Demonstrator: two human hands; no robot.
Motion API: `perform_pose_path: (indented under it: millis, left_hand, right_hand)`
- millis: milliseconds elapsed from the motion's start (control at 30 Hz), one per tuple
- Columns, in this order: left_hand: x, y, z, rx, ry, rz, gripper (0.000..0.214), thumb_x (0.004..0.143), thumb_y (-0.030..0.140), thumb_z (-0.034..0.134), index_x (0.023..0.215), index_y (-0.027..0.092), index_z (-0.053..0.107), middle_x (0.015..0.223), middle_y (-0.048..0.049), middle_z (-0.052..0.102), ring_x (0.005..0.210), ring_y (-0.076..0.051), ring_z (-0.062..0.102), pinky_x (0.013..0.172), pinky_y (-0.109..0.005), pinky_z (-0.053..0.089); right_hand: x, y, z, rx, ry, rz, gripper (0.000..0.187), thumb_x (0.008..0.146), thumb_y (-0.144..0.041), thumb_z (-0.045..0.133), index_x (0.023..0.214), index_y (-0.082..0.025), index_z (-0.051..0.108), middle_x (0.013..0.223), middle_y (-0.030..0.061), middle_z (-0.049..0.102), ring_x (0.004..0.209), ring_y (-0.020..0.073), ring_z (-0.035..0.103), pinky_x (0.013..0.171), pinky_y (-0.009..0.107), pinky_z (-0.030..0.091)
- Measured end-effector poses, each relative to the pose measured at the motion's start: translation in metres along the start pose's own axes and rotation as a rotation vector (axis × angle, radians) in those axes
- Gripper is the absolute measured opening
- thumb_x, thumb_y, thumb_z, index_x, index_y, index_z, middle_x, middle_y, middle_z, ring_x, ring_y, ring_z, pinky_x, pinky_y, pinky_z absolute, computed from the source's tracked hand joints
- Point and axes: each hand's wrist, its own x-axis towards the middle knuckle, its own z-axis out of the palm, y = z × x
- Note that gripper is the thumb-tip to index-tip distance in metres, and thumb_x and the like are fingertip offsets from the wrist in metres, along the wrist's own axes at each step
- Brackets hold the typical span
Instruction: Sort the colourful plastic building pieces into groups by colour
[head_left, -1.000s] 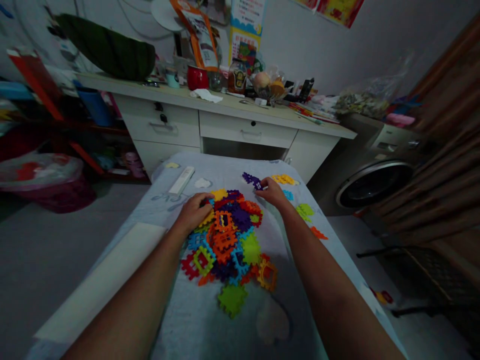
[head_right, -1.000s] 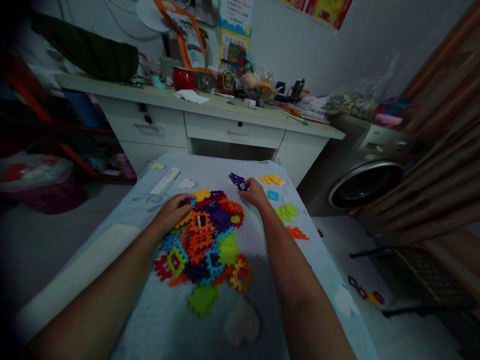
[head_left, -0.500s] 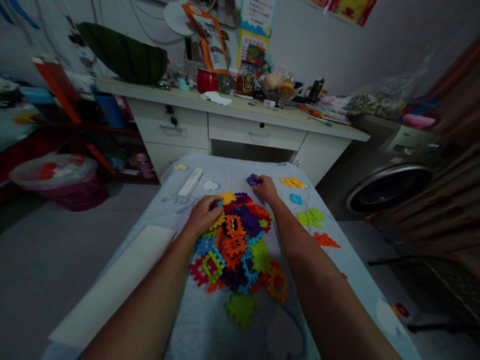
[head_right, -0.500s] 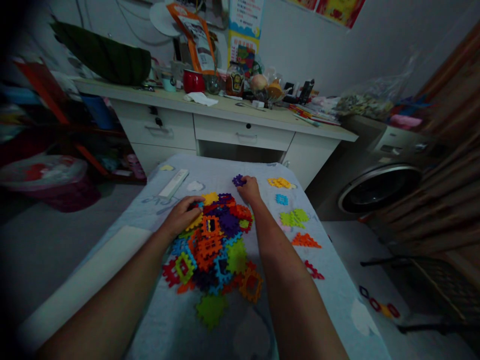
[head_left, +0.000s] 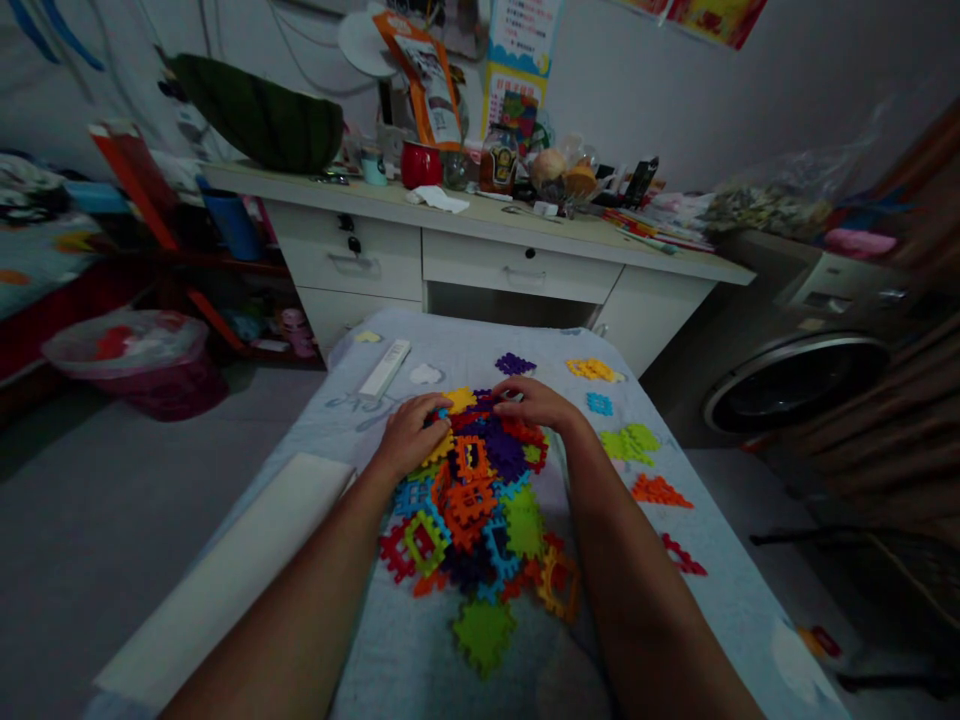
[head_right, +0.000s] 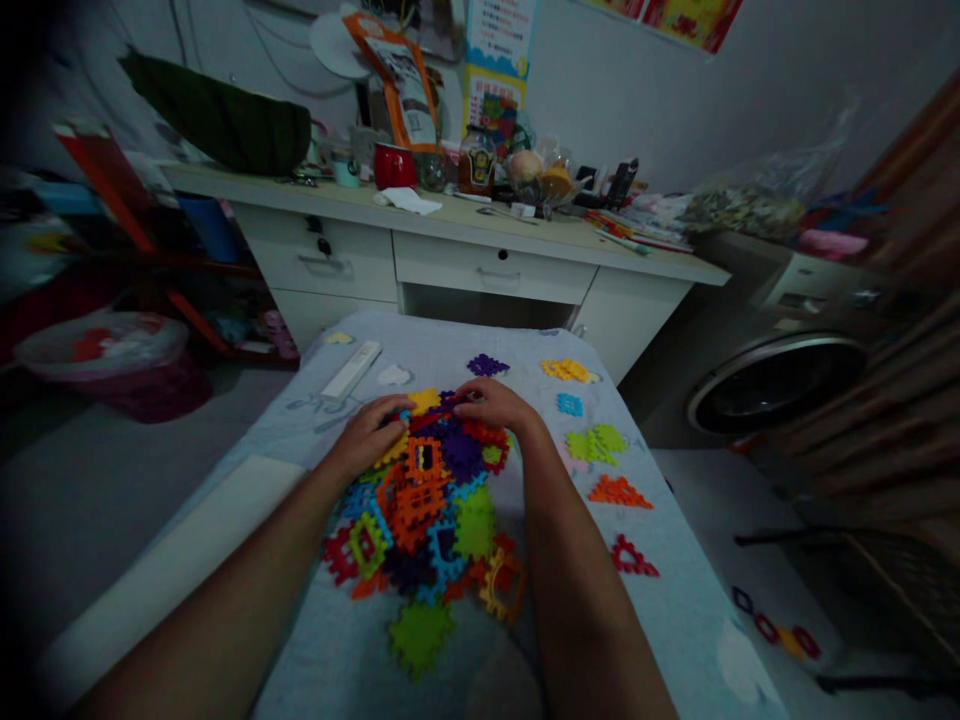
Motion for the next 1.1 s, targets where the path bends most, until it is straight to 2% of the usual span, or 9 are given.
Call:
perform_pose_path:
  millis: [100,233,333,533,633,767,967,1100]
  left_hand:
    - [0.0,0.002,-0.001,0.007,-0.004,0.0,0.037,0.078,0.036,0.053,0.11,0.025,0.069,0.126,-0.0049,0.065,0.124,-0.026,0.053,0.11,-0.045,0.036]
    - [-0.001,0.004,-0.002,0.006,0.004,0.006,0.036,0.077,0.035,0.054,0.108,0.026,0.069,0.122,-0.0035,0.067,0.122,-0.026,0.055,0.109,-0.043,0.038]
    - [0.0,0.005,-0.002,0.006,0.005,0.005,0.036,0.077,0.035,0.053,0.108,0.025,0.069,0.122,-0.0037,0.067,0.121,-0.026,0.056,0.109,-0.043,0.038]
    - [0.0,0.008,-0.003,0.005,0.008,-0.006,0.036,0.076,0.035,0.054,0.107,0.027,0.07,0.12,-0.0027,0.068,0.119,-0.025,0.057,0.107,-0.041,0.04]
    - [-0.001,0.008,-0.003,0.0,0.008,-0.008,0.037,0.076,0.035,0.054,0.108,0.027,0.07,0.12,-0.0029,0.068,0.118,-0.025,0.057,0.106,-0.041,0.041]
    - [-0.001,0.008,-0.003,0.01,-0.002,-0.007,0.038,0.076,0.036,0.053,0.108,0.025,0.07,0.122,-0.0044,0.067,0.118,-0.026,0.057,0.106,-0.042,0.04]
    - [-0.001,0.007,-0.003,0.008,-0.002,-0.002,0.038,0.076,0.035,0.053,0.109,0.026,0.069,0.119,-0.0036,0.068,0.117,-0.026,0.058,0.106,-0.041,0.041]
    - [-0.001,0.007,-0.003,0.01,-0.002,-0.011,0.039,0.076,0.035,0.053,0.11,0.025,0.069,0.119,-0.0041,0.068,0.117,-0.026,0.058,0.105,-0.042,0.042]
  right_hand:
    - [0.002,0.0,0.001,-0.031,-0.042,-0.029,0.028,0.074,-0.021,0.075,0.102,-0.018,0.073,0.104,0.0044,0.07,0.096,0.0175,0.062,0.087,0.03,0.047]
    - [0.003,0.0,0.002,-0.059,-0.019,0.001,0.023,0.075,-0.017,0.072,0.098,-0.018,0.073,0.096,0.0029,0.07,0.088,0.016,0.062,0.083,0.029,0.047]
    - [0.001,-0.003,0.002,-0.114,-0.008,0.013,0.027,0.074,-0.018,0.073,0.1,-0.018,0.073,0.098,0.0038,0.07,0.088,0.0167,0.061,0.083,0.029,0.047]
    - [-0.001,-0.009,0.0,-0.184,-0.082,0.032,0.028,0.073,-0.012,0.068,0.1,-0.016,0.071,0.094,0.003,0.066,0.085,0.0156,0.059,0.081,0.027,0.046]
    - [-0.003,-0.009,-0.002,-0.178,-0.061,0.025,0.03,0.07,-0.01,0.069,0.1,-0.016,0.069,0.098,0.0032,0.063,0.085,0.0145,0.058,0.079,0.026,0.045]
    - [-0.007,-0.01,-0.007,-0.102,-0.028,0.049,0.026,0.068,-0.014,0.073,0.094,-0.017,0.066,0.093,0.0003,0.061,0.081,0.0129,0.057,0.074,0.024,0.045]
    - [-0.01,-0.012,-0.013,0.138,-0.088,0.127,0.021,0.07,-0.023,0.07,0.088,-0.018,0.061,0.065,-0.0064,0.056,0.059,0.0108,0.052,0.055,0.021,0.037]
    - [-0.01,-0.011,-0.016,0.244,-0.008,0.101,0.02,0.067,-0.027,0.07,0.082,-0.017,0.061,0.061,-0.0071,0.054,0.057,0.0101,0.05,0.054,0.021,0.036]
